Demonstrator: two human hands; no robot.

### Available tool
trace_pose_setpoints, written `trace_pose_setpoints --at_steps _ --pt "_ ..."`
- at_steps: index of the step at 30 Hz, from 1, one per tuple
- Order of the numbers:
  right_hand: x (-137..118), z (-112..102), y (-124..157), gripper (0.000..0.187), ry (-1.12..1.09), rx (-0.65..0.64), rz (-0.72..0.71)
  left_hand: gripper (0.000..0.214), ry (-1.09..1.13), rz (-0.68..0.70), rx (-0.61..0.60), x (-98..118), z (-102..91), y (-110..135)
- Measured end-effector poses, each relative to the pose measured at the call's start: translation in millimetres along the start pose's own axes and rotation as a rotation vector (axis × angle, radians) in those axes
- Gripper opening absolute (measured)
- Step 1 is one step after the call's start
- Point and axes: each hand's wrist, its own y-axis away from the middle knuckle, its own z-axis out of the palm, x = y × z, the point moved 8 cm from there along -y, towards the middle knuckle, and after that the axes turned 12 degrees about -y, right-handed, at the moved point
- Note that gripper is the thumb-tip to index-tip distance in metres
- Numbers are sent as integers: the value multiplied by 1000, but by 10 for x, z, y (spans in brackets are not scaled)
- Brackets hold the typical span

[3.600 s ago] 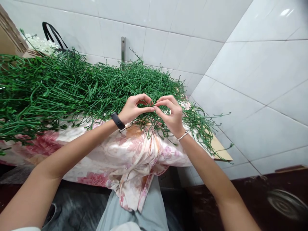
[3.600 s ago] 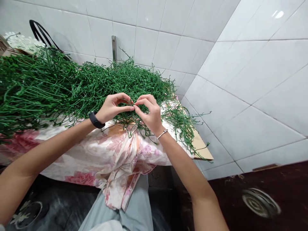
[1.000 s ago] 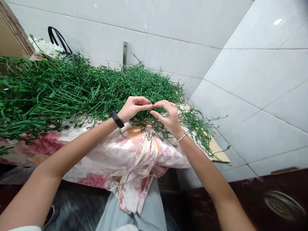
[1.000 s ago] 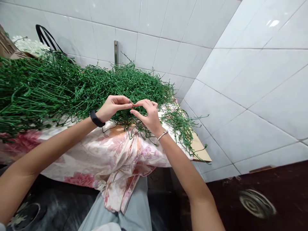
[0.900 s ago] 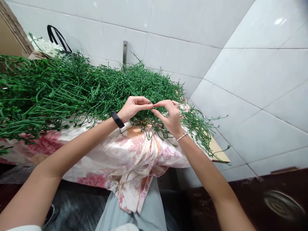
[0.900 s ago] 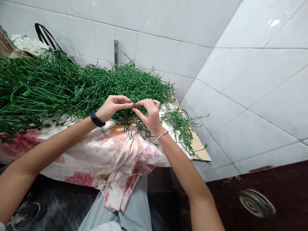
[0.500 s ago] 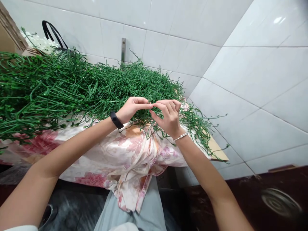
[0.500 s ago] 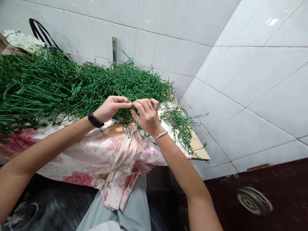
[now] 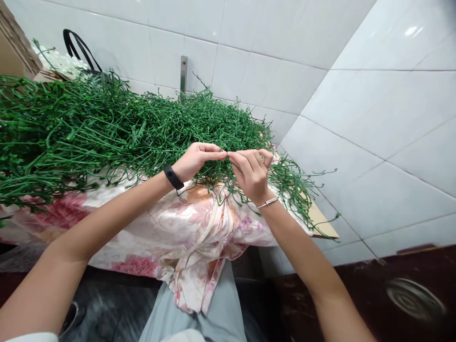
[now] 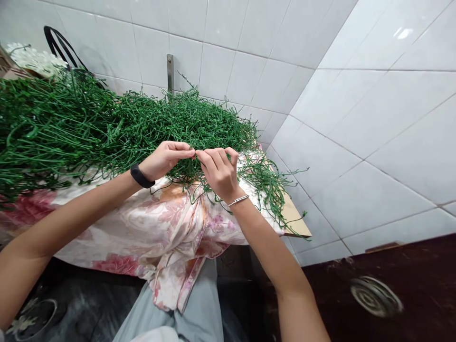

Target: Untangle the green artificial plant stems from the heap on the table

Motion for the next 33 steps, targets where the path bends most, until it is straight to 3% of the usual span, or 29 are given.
trace_pose_setpoints --at_steps 9,14,18,25,33 --pt "-29 63 -4 18 37 -30 -72 15 31 10 19 -36 -10 -3" --pt "-6 87 -4 15 34 -41 -40 16 8 2 32 -60 -23 -14" --pt "23 36 -15 10 -71 28 16 16 0 37 51 -35 -21 -6" --pt "166 152 -24 18 -391 -47 302 20 -13 109 127 30 -27 26" --pt "325 329 59 27 -770 -129 641 13 -162 235 24 100 45 21"
